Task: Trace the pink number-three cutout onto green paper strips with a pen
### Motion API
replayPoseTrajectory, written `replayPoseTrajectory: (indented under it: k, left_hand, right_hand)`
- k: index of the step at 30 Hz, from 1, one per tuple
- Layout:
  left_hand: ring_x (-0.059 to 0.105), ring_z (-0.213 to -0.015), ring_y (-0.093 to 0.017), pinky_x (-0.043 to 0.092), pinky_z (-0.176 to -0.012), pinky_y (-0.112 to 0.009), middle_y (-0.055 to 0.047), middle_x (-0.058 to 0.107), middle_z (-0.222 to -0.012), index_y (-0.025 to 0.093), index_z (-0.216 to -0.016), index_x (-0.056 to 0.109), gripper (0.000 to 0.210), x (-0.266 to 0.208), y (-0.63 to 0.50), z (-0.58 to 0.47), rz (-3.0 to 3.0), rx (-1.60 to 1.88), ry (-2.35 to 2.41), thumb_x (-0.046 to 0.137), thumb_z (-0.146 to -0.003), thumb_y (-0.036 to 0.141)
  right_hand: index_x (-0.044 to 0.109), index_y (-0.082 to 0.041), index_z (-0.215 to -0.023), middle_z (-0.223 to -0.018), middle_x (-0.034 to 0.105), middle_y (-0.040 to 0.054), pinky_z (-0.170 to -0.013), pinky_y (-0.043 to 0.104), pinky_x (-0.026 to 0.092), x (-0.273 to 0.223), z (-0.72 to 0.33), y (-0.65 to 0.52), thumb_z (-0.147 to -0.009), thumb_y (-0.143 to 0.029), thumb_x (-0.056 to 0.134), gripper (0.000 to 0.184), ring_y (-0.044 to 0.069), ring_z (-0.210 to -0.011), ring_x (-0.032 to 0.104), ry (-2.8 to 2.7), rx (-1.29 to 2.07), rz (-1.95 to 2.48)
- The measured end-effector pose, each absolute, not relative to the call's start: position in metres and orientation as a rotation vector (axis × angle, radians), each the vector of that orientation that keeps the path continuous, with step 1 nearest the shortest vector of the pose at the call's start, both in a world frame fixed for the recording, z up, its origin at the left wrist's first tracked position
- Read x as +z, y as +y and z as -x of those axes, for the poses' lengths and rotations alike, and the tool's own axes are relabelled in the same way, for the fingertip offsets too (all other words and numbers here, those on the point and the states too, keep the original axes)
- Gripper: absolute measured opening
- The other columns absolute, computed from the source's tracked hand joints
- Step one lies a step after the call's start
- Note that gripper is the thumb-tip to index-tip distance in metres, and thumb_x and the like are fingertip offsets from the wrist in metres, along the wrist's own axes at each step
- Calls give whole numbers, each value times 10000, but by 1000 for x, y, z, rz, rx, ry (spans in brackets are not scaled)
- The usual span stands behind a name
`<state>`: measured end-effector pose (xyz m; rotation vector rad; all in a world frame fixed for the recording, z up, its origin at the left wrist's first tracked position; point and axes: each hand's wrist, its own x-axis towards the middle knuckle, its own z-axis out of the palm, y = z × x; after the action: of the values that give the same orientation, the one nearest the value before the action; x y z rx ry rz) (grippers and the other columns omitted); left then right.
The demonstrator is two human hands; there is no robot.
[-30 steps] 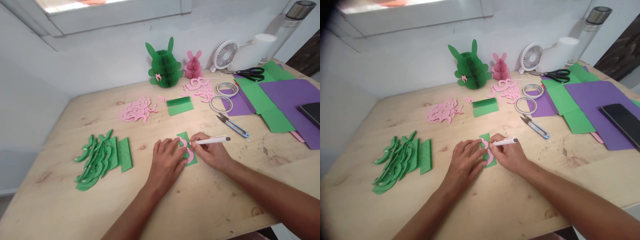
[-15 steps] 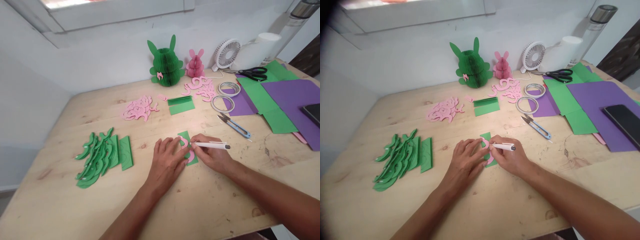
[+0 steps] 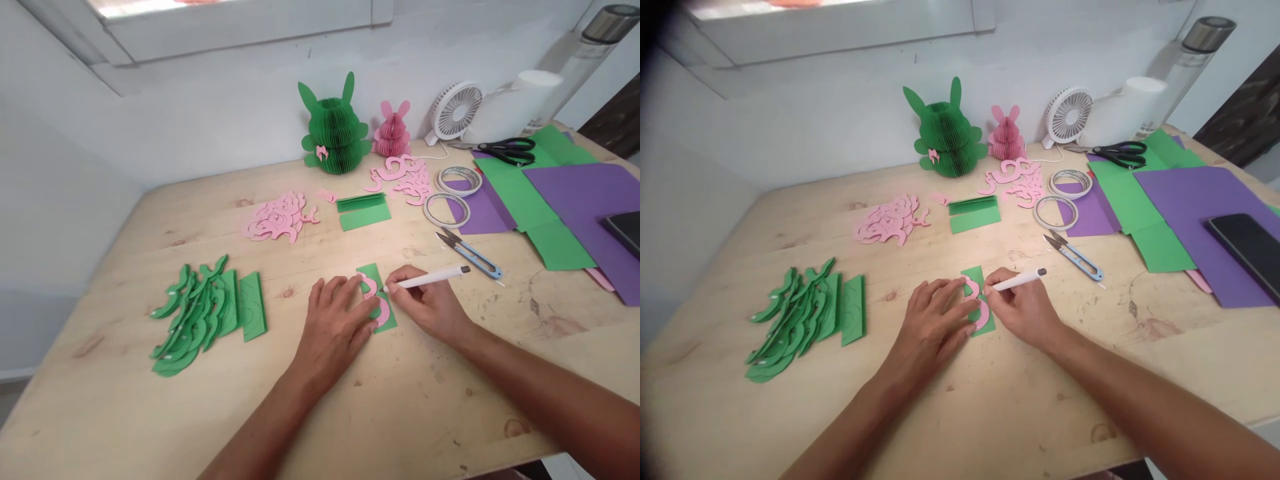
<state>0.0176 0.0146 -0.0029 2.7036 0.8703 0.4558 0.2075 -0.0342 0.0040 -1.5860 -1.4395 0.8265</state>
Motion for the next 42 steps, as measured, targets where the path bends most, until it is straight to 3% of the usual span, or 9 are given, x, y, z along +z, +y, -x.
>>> replayPoseTrajectory:
  k: [11, 42]
  left_hand:
    - [436, -1182, -307, 309, -1016, -577, -60, 514, -1352, 290, -1098, 648, 241, -3, 15, -18, -2688, 460, 877, 530, -891, 254]
    - [439, -1180, -313, 306, -1020, -585, -66, 516, -1353, 279, -1102, 649, 241, -5, 16, -17, -2679, 458, 872, 526, -894, 277]
  right_hand:
    - [562, -194, -755, -582, 492, -36, -459, 226, 313, 3, -207, -34, -815, -224, 548, 68, 94, -490, 410, -1398, 856, 1644]
    - [542, -195, -736, -575, 487, -42, -462, 221, 320, 4, -207, -35, -796, -203, 543, 61, 91, -486, 420, -1417, 838, 1672]
